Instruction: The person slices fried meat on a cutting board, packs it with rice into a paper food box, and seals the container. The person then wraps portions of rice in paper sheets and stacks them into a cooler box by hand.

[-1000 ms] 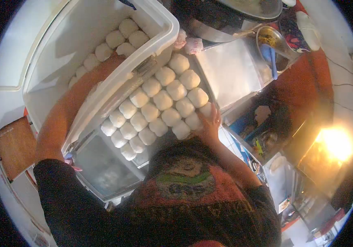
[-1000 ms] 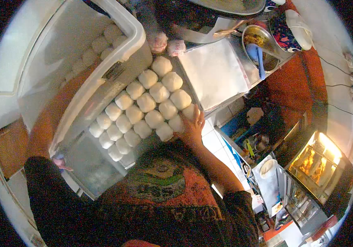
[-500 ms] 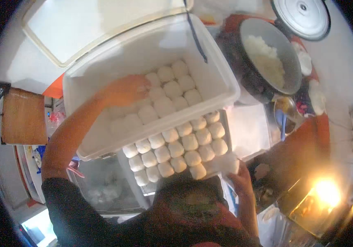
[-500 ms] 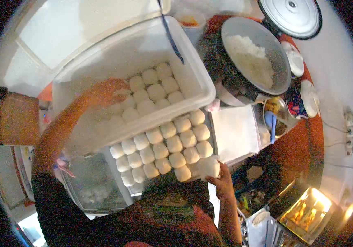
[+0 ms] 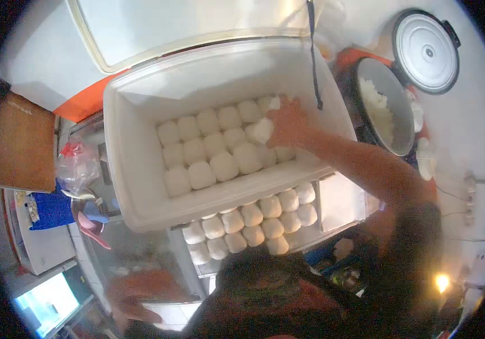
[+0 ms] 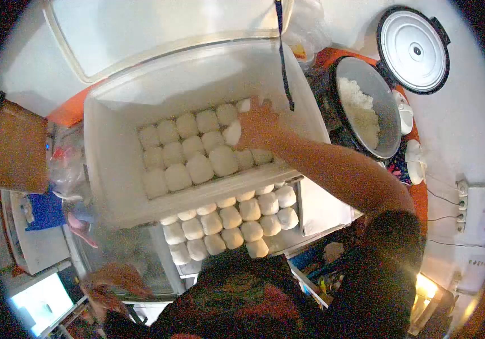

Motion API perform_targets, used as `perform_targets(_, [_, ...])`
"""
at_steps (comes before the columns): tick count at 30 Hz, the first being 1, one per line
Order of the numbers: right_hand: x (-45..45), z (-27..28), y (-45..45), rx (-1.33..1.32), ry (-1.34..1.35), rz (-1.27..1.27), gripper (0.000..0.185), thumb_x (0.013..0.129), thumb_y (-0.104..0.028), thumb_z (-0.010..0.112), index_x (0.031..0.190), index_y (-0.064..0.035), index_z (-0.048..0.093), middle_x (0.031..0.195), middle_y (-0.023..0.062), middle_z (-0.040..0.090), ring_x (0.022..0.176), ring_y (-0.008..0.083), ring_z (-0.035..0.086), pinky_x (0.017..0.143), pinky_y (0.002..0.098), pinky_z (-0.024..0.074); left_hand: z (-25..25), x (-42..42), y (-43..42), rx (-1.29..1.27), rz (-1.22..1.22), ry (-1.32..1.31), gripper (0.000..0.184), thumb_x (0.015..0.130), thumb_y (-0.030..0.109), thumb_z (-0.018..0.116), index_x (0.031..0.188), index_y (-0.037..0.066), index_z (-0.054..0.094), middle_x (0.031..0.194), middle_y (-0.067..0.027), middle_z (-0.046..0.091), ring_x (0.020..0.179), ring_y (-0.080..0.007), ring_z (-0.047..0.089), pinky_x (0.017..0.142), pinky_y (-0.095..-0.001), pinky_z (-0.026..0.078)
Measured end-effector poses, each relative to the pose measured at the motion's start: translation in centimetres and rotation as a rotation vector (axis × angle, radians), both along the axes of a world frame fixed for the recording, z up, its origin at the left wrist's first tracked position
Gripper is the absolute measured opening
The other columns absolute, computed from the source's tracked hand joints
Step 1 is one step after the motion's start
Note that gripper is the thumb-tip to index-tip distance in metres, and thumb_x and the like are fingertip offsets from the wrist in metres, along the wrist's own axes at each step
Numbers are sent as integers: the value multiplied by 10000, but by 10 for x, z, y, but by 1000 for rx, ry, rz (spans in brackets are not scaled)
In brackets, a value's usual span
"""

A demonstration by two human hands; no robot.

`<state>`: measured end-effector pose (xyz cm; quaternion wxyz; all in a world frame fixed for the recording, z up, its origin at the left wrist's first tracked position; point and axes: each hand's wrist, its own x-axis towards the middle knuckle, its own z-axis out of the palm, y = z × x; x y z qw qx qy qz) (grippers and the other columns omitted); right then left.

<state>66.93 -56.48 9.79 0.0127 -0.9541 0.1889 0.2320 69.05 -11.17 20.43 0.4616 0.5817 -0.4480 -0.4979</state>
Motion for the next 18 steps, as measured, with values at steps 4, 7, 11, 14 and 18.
perform_targets(4, [14,-32,8,74,420,-24,928,620,-532,809,1394,-124,501,1473,261,339,1348,463,336,1084,582,353,-93,-62,38,2,295,688,656,757,516,708,1071,-59,661,1113,-238,656,934,-345,625,773,-424,484])
perform_targets(7, [16,-37,7,162,632,2,968,653,-571,785,1435,-116,441,1465,241,371,1332,445,372,1076,558,372,-143,-102,47,-87,410,906,649,747,457,713,1122,-67,640,1118,-190,646,885,-272,597,771,-374,470])
perform_targets(11, [14,-33,-3,238,748,0,1025,696,-622,754,1489,-106,360,1454,215,413,1310,420,420,1065,526,398,-164,-118,48,-146,546,974,602,808,348,683,1169,-124,586,1018,-133,622,814,-173,545,760,-301,447])
perform_targets(14, [10,-54,-29,205,760,77,904,752,-552,731,1432,-31,442,1338,215,574,1208,353,574,1016,475,458,-174,-117,40,-124,641,926,626,800,492,636,1026,-92,636,982,-191,634,784,-211,555,699,-341,446])
perform_targets(18, [13,-52,-33,261,641,166,639,839,-418,666,1363,-80,528,1363,179,560,1233,331,548,1047,428,428,-222,-98,38,427,383,772,487,913,258,590,1239,-102,555,1044,-134,637,822,-148,562,789,-311,474])
